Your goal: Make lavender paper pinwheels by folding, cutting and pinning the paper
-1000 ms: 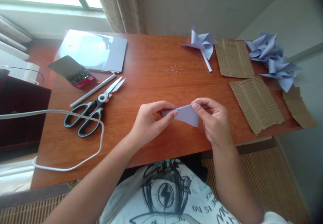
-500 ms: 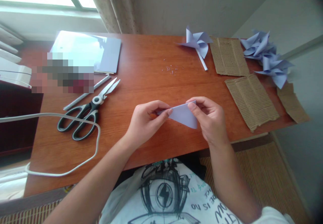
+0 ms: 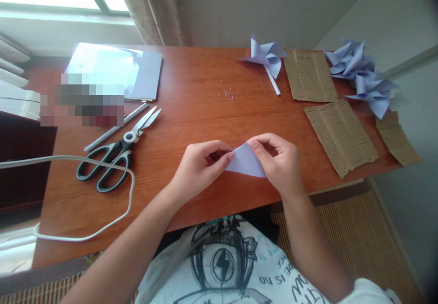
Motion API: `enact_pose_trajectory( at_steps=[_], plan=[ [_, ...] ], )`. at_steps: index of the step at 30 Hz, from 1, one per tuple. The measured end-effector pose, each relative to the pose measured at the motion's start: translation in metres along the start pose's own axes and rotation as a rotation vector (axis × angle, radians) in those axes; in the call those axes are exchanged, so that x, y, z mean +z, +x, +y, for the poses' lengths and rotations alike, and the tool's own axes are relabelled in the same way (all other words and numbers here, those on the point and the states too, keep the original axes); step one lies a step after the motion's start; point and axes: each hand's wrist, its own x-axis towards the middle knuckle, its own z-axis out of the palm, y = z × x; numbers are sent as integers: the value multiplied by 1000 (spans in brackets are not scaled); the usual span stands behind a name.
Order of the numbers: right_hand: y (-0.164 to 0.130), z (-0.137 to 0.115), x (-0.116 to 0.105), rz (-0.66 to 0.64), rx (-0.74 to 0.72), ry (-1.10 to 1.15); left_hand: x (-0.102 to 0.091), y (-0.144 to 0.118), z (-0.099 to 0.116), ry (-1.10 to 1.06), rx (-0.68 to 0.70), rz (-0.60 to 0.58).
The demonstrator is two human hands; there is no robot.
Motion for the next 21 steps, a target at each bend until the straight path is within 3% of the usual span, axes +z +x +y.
enact_pose_trajectory(
  at_steps=[5, 15, 21],
  plan=[
    [0, -5, 4, -96, -9, -15, 0, 0, -1, 26, -6, -22],
    [2, 5, 0, -163, 12, 76, 0, 1, 0, 53, 4, 3],
    [2, 5, -2, -161, -65, 50, 0, 2, 2, 53, 20, 21]
  ],
)
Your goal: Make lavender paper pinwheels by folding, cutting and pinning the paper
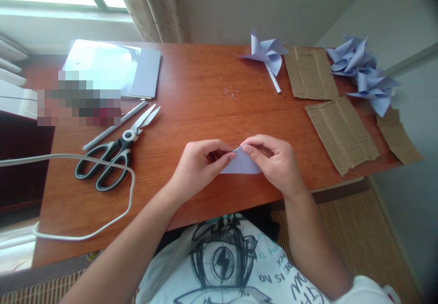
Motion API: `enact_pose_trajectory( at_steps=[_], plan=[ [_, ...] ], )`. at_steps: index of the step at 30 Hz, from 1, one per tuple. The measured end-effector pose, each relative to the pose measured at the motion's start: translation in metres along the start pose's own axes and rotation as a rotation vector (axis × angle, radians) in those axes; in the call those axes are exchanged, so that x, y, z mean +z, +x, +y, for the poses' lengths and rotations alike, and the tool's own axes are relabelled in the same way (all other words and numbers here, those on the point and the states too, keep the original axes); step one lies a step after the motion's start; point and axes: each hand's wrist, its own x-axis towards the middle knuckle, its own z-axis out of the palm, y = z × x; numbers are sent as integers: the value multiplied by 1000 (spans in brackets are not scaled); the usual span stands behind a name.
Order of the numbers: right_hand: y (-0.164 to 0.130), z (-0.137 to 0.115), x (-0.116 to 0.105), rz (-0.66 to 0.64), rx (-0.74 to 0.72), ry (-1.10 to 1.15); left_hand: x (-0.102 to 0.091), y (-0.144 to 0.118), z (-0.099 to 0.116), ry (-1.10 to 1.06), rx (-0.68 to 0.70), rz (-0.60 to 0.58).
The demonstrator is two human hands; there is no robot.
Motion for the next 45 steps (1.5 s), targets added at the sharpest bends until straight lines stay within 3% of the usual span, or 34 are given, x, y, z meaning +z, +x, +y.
enact_pose_trajectory(
  at_steps=[7, 13, 19, 24, 28, 32, 45],
  plan=[
    [0, -8, 0, 1, -135, -126, -1, 0, 2, 0, 13, 21],
    [-1, -2, 6, 50, 66, -37, -3, -1, 6, 81, 22, 76],
    [0, 0, 7, 93, 40, -116, -4, 0, 6, 116, -4, 80],
    [0, 0, 2, 7, 68, -137, -6, 0, 5, 126, -20, 112],
    [-1, 2, -2, 13, 81, -149, -7, 1, 5, 111, -33, 125],
    [-2, 5, -8, -95, 131, -186, -8, 1, 5, 127, -33, 158],
    [-5, 9, -10, -140, 189, -164, -12, 2, -2, 127, -50, 218]
  ],
)
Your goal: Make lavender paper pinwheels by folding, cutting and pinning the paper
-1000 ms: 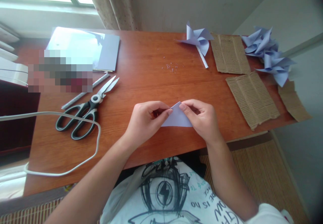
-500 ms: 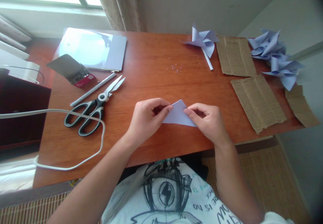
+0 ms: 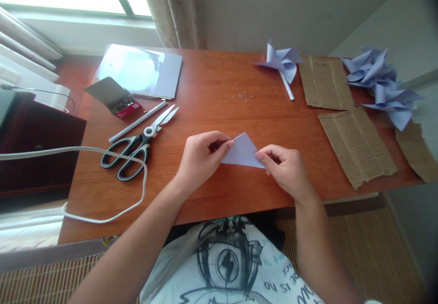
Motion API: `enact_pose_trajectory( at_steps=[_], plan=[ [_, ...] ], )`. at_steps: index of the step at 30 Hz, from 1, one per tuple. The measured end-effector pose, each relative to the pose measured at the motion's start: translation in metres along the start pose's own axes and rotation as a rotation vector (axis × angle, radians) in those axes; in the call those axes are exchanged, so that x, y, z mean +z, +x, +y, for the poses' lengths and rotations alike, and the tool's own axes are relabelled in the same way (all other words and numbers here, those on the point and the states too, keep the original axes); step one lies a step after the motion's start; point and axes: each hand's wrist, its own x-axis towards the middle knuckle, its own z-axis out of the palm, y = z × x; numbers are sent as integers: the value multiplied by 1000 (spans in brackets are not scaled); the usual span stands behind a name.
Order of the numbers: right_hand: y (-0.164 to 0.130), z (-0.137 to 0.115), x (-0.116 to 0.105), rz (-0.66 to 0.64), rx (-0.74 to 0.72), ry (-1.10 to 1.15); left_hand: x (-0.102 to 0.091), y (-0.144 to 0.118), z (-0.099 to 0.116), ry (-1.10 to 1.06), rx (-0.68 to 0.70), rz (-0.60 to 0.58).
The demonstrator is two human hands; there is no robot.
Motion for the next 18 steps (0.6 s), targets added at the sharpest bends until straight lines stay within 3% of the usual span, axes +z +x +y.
enact_pose_trajectory(
  at_steps=[5, 12, 14, 15, 18],
  plan=[
    [2, 5, 2, 13, -43, -14, -7, 2, -8, 142, 8, -48],
    [-2, 22, -4, 71, -52, -15, -53, -18, -16, 846, 99, 221],
    [-3, 23, -5, 58, -48, 1, -69, -25, -17, 966, 41, 240],
    [-2, 23, -5, 52, -48, 7, -75, -27, -18, 1015, 3, 306],
    [-1, 22, -3, 43, -58, 11, -90, -29, -22, 1085, -102, 232]
  ],
)
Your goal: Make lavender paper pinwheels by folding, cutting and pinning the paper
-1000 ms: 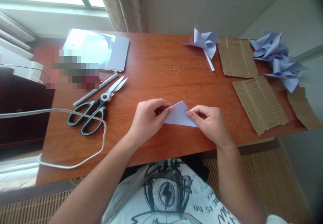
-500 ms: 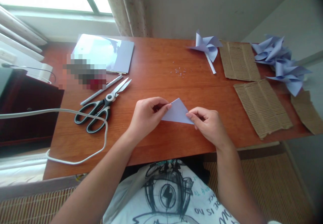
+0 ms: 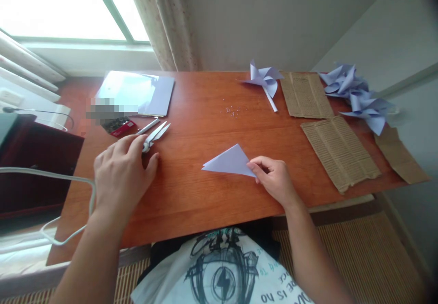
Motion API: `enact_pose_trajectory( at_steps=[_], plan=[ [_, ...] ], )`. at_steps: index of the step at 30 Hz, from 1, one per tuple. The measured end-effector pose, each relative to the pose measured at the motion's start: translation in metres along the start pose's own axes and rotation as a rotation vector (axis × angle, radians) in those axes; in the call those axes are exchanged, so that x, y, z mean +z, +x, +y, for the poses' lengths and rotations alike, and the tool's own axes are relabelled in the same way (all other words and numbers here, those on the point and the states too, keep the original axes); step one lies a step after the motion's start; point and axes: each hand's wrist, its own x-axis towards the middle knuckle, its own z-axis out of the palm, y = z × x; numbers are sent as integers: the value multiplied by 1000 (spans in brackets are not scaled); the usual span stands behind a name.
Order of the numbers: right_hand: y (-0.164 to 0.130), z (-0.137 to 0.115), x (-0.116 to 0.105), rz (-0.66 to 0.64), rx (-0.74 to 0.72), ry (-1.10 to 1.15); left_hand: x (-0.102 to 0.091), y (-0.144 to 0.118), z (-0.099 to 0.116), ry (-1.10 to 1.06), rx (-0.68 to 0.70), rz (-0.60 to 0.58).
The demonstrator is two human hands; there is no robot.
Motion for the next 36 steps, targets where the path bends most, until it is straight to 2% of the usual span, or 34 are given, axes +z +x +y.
enact_pose_trajectory(
  at_steps=[2, 5, 10, 13, 16, 17, 21, 23, 25, 28, 32, 36],
  plan=[
    [1, -1, 2, -5, -18, 3, 0, 2, -5, 9, 16, -65],
    [1, -1, 4, -23, -36, 30, 3, 5, -7, -8, 34, -80],
    [0, 1, 4, -5, 25, 182, 4, 7, 4, -182, 31, -76],
    [0, -1, 8, 36, 81, 392, 3, 10, 20, -568, 40, -25],
    [1, -9, 20, 107, 100, 614, 3, 13, 44, -1179, -21, -100],
    [3, -11, 25, 131, 101, 679, 4, 14, 54, -1293, -52, -125],
    [8, -22, 43, 261, 73, 825, 4, 14, 91, -1583, -140, -417],
    [10, -27, 47, 317, 57, 809, 5, 11, 106, -1729, -144, -520],
    [9, -31, 49, 338, 47, 739, 6, 8, 117, -1811, -151, -560],
    [5, -36, 48, 355, 21, 557, 9, 6, 130, -1843, -210, -542],
    [-1, -40, 47, 369, -60, 338, 11, 10, 139, -1884, -357, -502],
    [-6, -37, 53, 296, -71, 441, 7, 17, 138, -1922, -438, -460]
  ],
)
